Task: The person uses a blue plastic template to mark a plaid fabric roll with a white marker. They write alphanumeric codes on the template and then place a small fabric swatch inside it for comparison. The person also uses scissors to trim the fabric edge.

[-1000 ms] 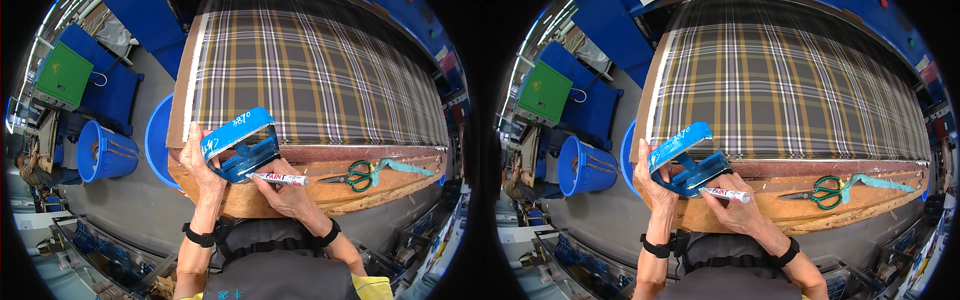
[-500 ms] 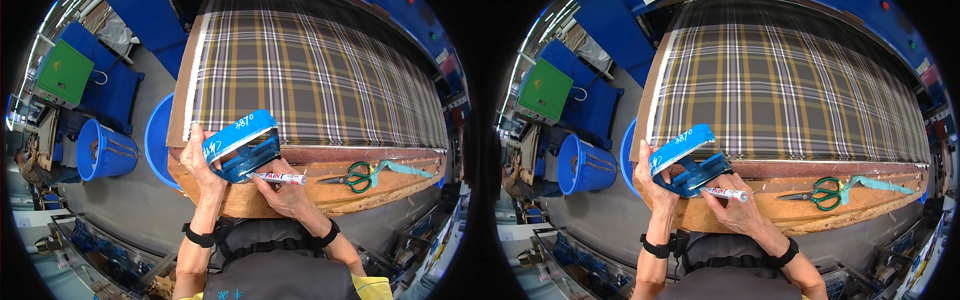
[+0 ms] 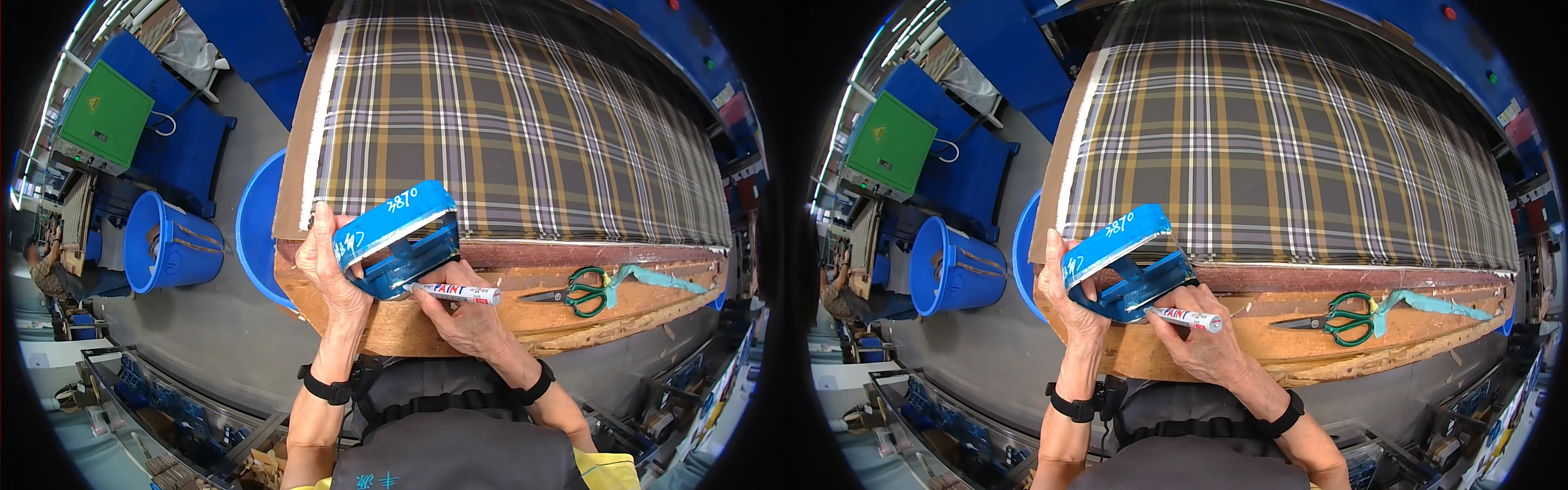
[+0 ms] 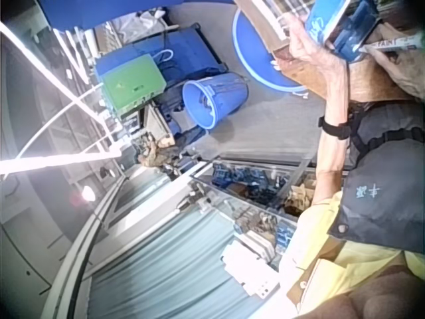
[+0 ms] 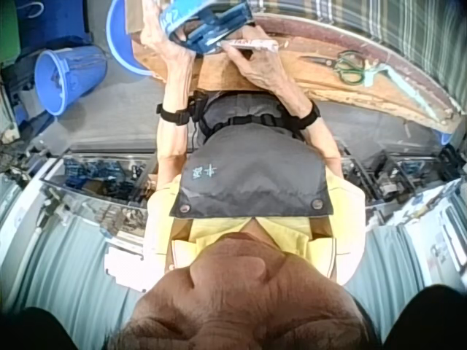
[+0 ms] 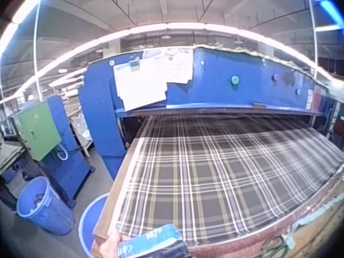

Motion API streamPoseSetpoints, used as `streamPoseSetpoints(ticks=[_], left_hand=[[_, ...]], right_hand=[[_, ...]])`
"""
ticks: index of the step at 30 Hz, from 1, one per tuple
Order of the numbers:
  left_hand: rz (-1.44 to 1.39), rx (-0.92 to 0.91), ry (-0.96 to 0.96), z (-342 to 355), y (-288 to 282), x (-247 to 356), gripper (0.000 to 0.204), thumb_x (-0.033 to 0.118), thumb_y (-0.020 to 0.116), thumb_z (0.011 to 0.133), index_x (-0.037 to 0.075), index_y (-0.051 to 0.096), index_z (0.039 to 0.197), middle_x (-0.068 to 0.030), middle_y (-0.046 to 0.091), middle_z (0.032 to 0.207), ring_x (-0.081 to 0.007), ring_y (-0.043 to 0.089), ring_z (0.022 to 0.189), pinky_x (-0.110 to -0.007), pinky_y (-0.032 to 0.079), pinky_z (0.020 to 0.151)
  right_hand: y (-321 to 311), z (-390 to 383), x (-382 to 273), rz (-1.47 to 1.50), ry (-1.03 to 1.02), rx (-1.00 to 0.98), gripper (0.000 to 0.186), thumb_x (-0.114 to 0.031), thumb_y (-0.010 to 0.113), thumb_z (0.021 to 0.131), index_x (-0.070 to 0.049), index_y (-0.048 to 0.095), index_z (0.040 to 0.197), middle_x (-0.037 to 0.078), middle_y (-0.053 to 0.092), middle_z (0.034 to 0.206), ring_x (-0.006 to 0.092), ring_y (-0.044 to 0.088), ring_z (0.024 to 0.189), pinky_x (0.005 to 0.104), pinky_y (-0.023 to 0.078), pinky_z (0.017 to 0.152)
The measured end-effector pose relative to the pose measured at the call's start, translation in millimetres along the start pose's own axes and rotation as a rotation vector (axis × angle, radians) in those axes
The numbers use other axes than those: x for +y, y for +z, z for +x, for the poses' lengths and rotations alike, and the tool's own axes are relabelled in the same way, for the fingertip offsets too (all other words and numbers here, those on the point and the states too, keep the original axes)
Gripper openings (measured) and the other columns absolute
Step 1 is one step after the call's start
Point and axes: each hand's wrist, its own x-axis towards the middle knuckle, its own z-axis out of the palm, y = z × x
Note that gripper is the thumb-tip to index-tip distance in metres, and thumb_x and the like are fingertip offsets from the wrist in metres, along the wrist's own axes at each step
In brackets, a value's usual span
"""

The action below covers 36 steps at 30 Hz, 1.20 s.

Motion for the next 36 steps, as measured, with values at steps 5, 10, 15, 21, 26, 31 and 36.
streamPoseSetpoints(ticks=[5, 10, 15, 21, 26, 31, 36], left_hand=[[0.001, -0.008, 0.009, 0.5, -1.4, -2.1, 0.047, 0.039, 0.055, 0.097, 0.002, 0.067, 0.070, 0.0003, 0.059, 0.053, -0.0003, 0.040, 0.036, -0.015, 0.024, 0.033], [-0.006, 0.026, -0.002, 0.1, 0.8, -1.2, 0.047, 0.039, 0.055, 0.097, 0.002, 0.066, 0.070, 0.0002, 0.059, 0.053, -0.0004, 0.040, 0.036, -0.015, 0.024, 0.033], [-0.008, 0.004, 0.001, 0.5, -0.9, -3.5, 0.047, 0.039, 0.056, 0.097, 0.002, 0.066, 0.070, 0.0004, 0.059, 0.053, -0.0002, 0.040, 0.037, -0.016, 0.023, 0.034], [0.005, 0.015, 0.009, 0.4, -1.3, -2.3, 0.047, 0.039, 0.056, 0.097, 0.002, 0.066, 0.070, 0.0009, 0.059, 0.053, -0.0001, 0.040, 0.038, -0.016, 0.024, 0.035], [0.015, 0.028, -0.020, -0.6, 0.8, 0.0, 0.043, 0.039, 0.058, 0.096, 0.003, 0.064, 0.073, 0.0011, 0.058, 0.057, -0.0003, 0.039, 0.039, -0.016, 0.023, 0.034], [0.003, 0.042, -0.010, -0.3, 1.3, -0.5, 0.047, 0.039, 0.057, 0.096, 0.001, 0.066, 0.070, 0.0005, 0.060, 0.054, -0.0001, 0.041, 0.037, -0.016, 0.024, 0.034], [0.019, 0.002, 0.001, -0.2, -1.8, -2.3, 0.041, 0.039, 0.058, 0.095, 0.003, 0.063, 0.075, 0.0001, 0.058, 0.059, -0.0008, 0.037, 0.038, -0.016, 0.024, 0.034]], right_hand=[[0.1, -1.5, 1.9, 0.030, 0.013, 0.011, 0.013, -0.009, 0.070, 0.083, -0.002, 0.059, 0.082, 0.008, 0.057, 0.073, 0.0232, 0.049, 0.062, 0.0362, 0.039, 0.060], [1.1, -2.0, 0.6, 0.067, 0.054, 0.025, 0.013, -0.009, 0.070, 0.083, -0.001, 0.060, 0.082, 0.008, 0.057, 0.073, 0.0228, 0.049, 0.062, 0.0361, 0.039, 0.059], [0.8, -1.6, 1.3, 0.023, 0.030, 0.008, 0.013, -0.010, 0.069, 0.083, -0.001, 0.060, 0.083, 0.008, 0.057, 0.073, 0.0227, 0.049, 0.062, 0.0363, 0.040, 0.060], [1.4, -0.3, -0.2, -0.009, 0.005, -0.003, 0.013, -0.010, 0.070, 0.083, -0.001, 0.060, 0.084, 0.007, 0.057, 0.073, 0.0229, 0.051, 0.062, 0.0366, 0.040, 0.062], [1.1, -0.3, -0.7, -0.021, 0.006, 0.002, 0.013, -0.010, 0.070, 0.083, -0.002, 0.059, 0.083, 0.007, 0.058, 0.073, 0.0236, 0.051, 0.062, 0.0370, 0.040, 0.062], [0.8, 0.4, -1.4, -0.027, 0.002, -0.004, 0.013, -0.009, 0.070, 0.083, -0.002, 0.059, 0.082, 0.007, 0.058, 0.073, 0.0233, 0.052, 0.063, 0.0366, 0.040, 0.062], [1.7, -2.2, 0.9, 0.028, 0.037, 0.018, 0.012, -0.009, 0.070, 0.083, -0.003, 0.059, 0.082, 0.007, 0.058, 0.072, 0.0212, 0.051, 0.061, 0.0353, 0.040, 0.061]])
